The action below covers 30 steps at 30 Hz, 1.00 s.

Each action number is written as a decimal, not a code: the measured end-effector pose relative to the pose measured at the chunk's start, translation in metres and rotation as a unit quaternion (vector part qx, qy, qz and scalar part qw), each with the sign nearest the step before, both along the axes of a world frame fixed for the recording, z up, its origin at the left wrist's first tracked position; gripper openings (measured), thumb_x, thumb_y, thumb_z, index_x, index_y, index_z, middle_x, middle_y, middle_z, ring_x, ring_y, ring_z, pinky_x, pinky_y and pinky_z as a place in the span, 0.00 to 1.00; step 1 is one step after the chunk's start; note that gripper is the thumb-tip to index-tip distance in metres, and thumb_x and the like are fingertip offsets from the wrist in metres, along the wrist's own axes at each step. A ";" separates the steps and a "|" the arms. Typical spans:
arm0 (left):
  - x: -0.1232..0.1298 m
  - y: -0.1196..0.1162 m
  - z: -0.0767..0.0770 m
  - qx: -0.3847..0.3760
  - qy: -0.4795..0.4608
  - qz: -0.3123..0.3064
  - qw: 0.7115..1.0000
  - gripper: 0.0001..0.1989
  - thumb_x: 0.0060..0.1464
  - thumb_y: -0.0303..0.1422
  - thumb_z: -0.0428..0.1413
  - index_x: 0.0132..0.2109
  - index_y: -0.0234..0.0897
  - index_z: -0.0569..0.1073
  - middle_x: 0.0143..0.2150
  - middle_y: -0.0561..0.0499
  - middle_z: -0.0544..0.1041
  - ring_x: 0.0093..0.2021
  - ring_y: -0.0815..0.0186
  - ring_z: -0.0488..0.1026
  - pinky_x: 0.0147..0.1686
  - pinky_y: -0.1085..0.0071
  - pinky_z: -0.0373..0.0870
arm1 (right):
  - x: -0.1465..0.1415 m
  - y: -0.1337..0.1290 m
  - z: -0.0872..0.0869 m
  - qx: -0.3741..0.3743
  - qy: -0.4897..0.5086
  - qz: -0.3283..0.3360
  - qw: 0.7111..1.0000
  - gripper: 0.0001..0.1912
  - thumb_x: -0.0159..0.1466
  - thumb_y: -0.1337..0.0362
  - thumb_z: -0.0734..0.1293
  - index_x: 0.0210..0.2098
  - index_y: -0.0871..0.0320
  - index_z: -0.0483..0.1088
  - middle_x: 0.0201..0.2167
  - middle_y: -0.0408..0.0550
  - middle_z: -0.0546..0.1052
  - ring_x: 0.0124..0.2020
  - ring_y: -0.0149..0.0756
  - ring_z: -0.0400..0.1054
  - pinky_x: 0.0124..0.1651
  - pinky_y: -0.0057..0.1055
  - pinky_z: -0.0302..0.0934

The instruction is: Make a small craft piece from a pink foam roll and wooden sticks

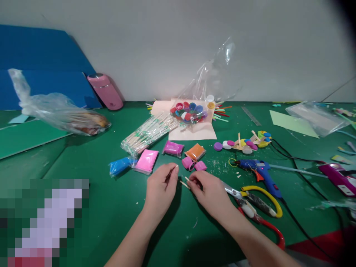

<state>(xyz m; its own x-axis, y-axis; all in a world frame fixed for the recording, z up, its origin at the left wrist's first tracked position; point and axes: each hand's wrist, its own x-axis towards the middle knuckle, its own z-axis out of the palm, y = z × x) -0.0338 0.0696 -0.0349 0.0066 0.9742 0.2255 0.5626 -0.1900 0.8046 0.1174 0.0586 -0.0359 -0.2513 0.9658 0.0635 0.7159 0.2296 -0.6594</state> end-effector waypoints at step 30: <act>0.007 0.001 0.014 -0.278 -0.492 -0.008 0.825 0.08 0.48 0.32 0.55 0.35 0.32 0.73 0.18 0.57 0.64 0.18 0.77 0.57 0.17 0.80 0.50 | 0.152 -0.093 -0.015 0.006 -0.201 -0.117 0.972 0.17 0.57 0.59 0.59 0.45 0.55 0.63 0.46 0.53 0.67 0.43 0.42 0.66 0.36 0.33 0.67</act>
